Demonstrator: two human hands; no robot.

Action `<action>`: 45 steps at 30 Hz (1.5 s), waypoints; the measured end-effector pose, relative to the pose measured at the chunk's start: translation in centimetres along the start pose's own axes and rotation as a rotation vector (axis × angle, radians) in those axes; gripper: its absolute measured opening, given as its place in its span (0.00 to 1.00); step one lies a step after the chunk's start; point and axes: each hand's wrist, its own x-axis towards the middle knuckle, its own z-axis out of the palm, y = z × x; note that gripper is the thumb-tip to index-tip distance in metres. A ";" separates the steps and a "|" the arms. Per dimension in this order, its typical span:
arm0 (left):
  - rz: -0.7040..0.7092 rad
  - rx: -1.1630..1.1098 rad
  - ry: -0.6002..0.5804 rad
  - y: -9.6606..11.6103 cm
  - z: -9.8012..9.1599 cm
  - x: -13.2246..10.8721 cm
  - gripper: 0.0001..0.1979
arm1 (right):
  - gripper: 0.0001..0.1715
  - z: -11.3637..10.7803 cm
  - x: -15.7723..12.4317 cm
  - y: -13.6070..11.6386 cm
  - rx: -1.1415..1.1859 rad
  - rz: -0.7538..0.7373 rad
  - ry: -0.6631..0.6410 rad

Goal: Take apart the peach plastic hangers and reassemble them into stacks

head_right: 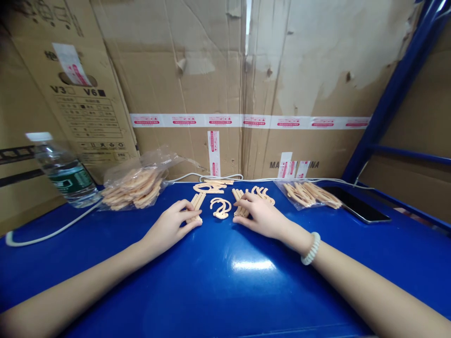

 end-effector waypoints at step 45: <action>0.053 0.194 -0.077 -3.0 -2.4 8.6 0.15 | 0.20 -3.3 -0.1 2.9 -0.193 0.025 -0.063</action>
